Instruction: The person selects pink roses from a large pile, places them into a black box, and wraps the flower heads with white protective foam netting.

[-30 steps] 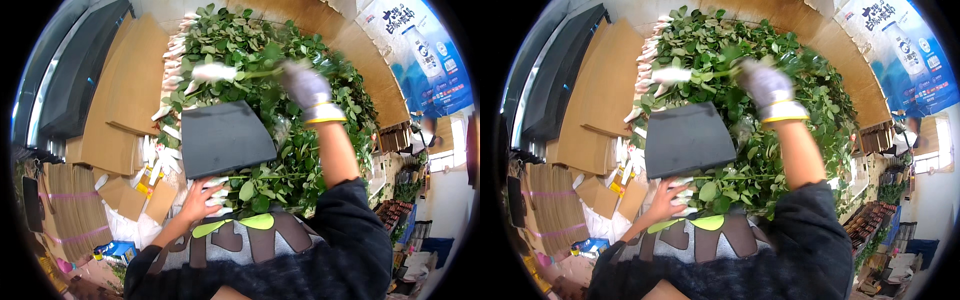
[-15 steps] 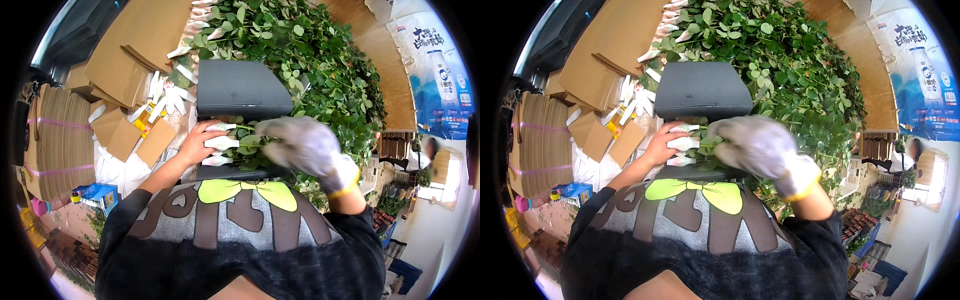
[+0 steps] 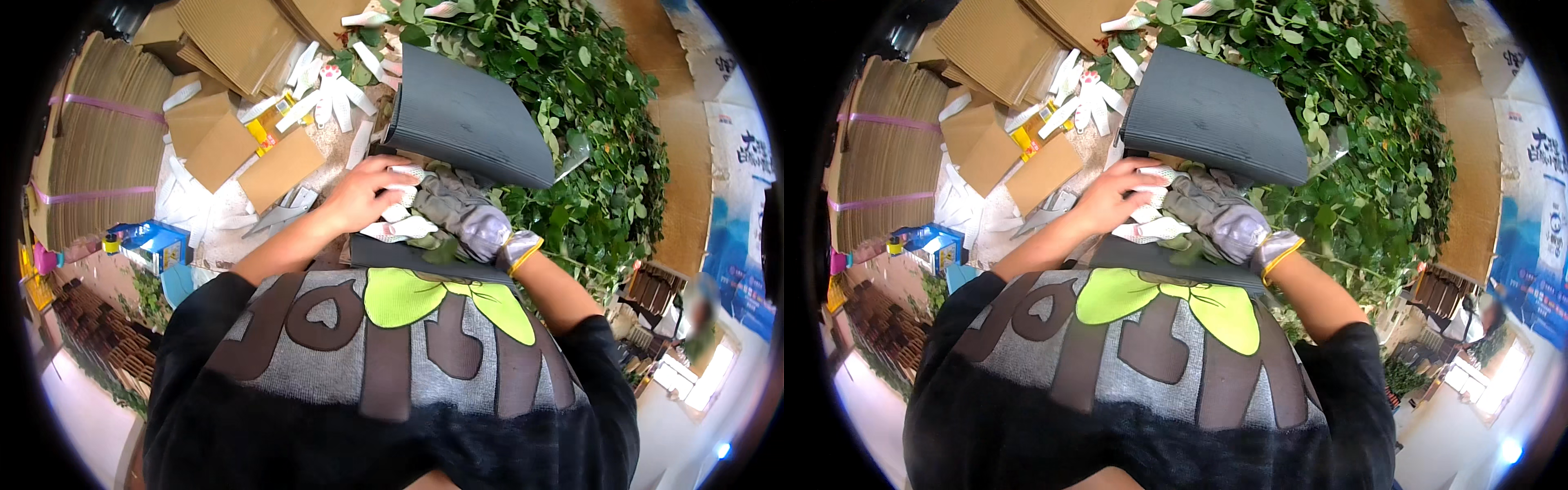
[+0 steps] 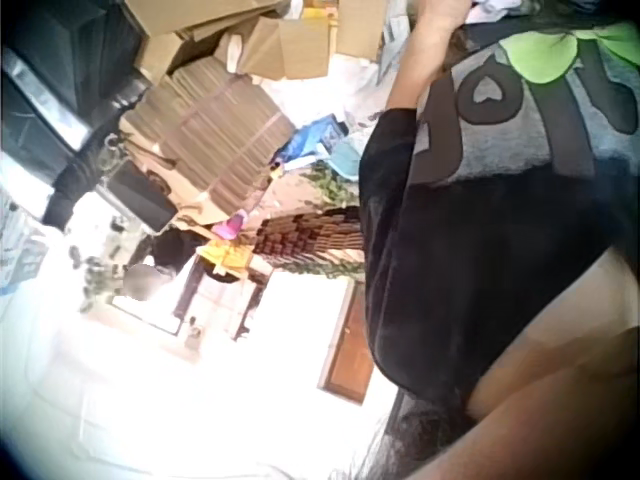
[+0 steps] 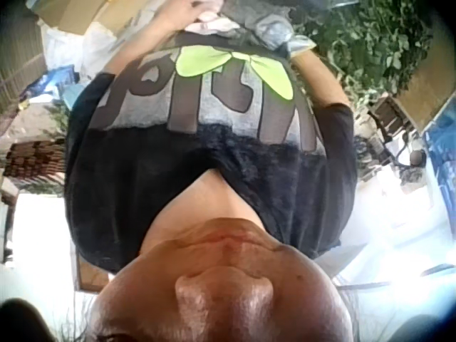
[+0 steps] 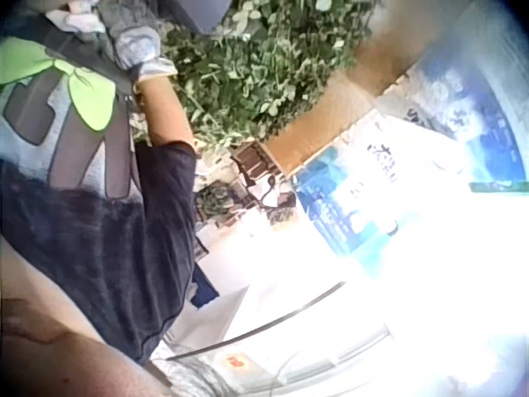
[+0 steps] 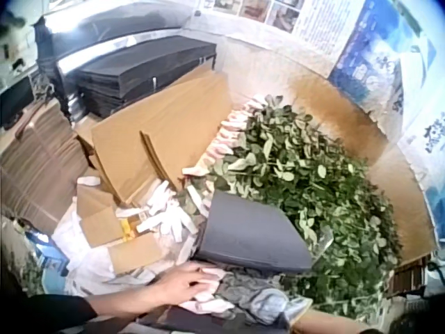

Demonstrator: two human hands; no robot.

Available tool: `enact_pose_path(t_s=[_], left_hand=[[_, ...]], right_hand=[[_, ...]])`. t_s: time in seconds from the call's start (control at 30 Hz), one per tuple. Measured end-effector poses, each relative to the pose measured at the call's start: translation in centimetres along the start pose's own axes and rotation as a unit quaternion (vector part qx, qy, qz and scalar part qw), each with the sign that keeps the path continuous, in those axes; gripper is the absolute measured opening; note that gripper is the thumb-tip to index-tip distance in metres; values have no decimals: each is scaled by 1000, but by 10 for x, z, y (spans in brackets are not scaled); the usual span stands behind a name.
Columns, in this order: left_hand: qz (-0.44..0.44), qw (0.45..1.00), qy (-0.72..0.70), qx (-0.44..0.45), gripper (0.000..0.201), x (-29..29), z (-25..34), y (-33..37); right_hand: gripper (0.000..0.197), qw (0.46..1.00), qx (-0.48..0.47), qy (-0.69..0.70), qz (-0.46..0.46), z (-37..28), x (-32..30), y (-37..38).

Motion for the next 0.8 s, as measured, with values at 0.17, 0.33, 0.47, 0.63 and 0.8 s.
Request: enact_pose_path(t_s=[0.17, 0.33, 0.47, 0.63, 0.8], left_hand=[[14, 960, -61, -273, 32, -14, -29, -19], [5, 959, 115, -261, 34, -1, -10, 7], [115, 957, 43, -264, 23, -4, -15, 2], [149, 947, 35, -283, 18, -12, -19, -5], [202, 934, 67, -288, 19, -29, -31, -15]], right_hand=[[49, 999, 4, 33, -11, 2, 2, 4], [49, 999, 6, 53, -9, 4, -4, 8], [50, 1000, 3, -2, -9, 3, -1, 10], [44, 1000, 2, 16, -22, 3, 0, 15], [44, 999, -7, 24, 24, -10, -14, 18]])
Point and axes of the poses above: each hand's wrist, its own y-axis towards the middle knuckle, its own x-axis out of the palm, z = x × y, the point moved 9 cm from there along y, towards the middle knuckle, and after that the axes turned 13 degrees about y, right-handed, at the moved point
